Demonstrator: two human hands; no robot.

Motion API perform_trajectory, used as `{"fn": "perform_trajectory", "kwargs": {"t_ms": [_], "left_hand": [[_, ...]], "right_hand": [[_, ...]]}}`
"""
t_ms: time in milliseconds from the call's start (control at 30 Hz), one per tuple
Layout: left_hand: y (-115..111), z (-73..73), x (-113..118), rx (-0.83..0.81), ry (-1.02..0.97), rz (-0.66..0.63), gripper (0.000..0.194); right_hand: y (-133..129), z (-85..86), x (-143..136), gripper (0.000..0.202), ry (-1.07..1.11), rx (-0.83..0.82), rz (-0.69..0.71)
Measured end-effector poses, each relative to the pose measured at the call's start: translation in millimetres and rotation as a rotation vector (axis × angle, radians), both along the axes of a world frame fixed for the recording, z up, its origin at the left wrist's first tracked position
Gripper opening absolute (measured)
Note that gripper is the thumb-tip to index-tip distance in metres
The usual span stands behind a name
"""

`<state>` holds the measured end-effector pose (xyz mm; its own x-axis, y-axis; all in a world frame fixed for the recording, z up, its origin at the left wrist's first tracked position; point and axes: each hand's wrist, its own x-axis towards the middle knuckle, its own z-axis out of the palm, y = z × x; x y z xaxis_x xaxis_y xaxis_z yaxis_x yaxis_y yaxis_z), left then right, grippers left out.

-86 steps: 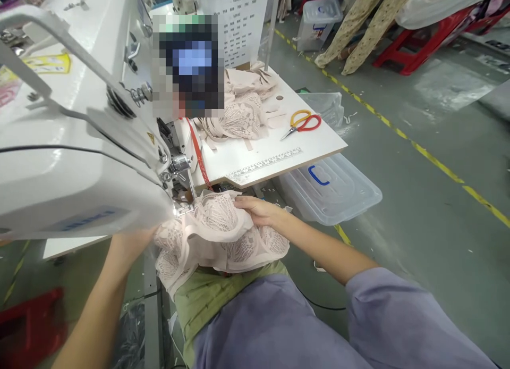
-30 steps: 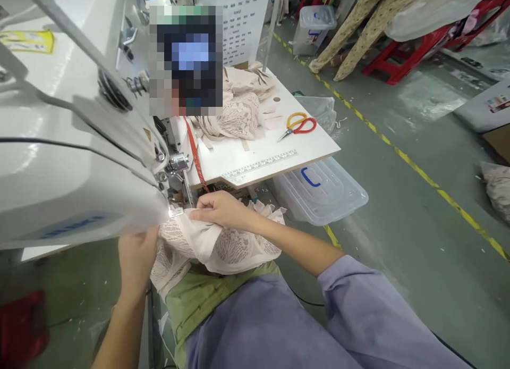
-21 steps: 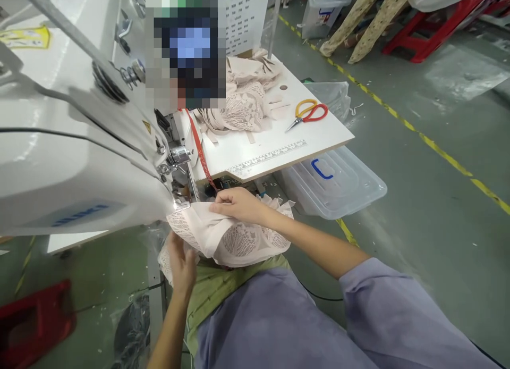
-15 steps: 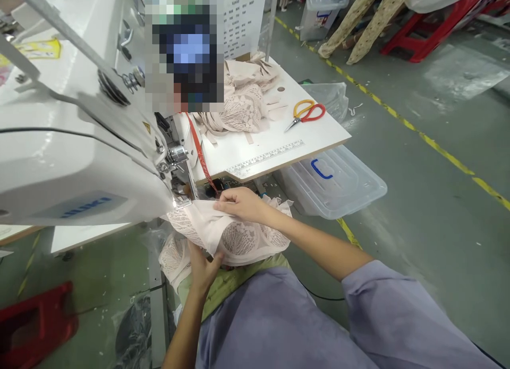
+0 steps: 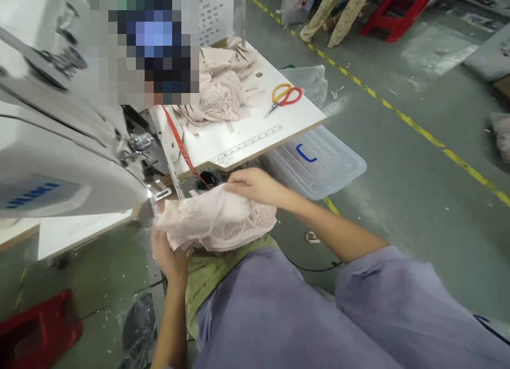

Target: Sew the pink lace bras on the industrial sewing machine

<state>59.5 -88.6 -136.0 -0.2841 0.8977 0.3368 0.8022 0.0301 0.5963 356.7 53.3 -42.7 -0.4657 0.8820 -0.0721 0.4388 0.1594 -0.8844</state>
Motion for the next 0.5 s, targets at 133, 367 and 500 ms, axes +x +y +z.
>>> {"fn": "perform_trajectory", "kwargs": {"t_ms": [133,367,500], "left_hand": [[-6.5,2.6,51.4,0.045,0.226,-0.233,0.062],[-20.3,-57.4,103.5,-0.261,0.318,-0.534,0.073],[-47.7,-64.9,88.9,-0.300,0.257,-0.455,0.069]], "right_hand": [[-5.6,-4.8,100.2,0.046,-0.352,-0.062,-0.158],[-30.7,-68.3,121.8,0.074,-0.686,0.214,-0.106],[-59.8,-118.0,20.6,0.099,-0.393,0.349,0.264]]}}
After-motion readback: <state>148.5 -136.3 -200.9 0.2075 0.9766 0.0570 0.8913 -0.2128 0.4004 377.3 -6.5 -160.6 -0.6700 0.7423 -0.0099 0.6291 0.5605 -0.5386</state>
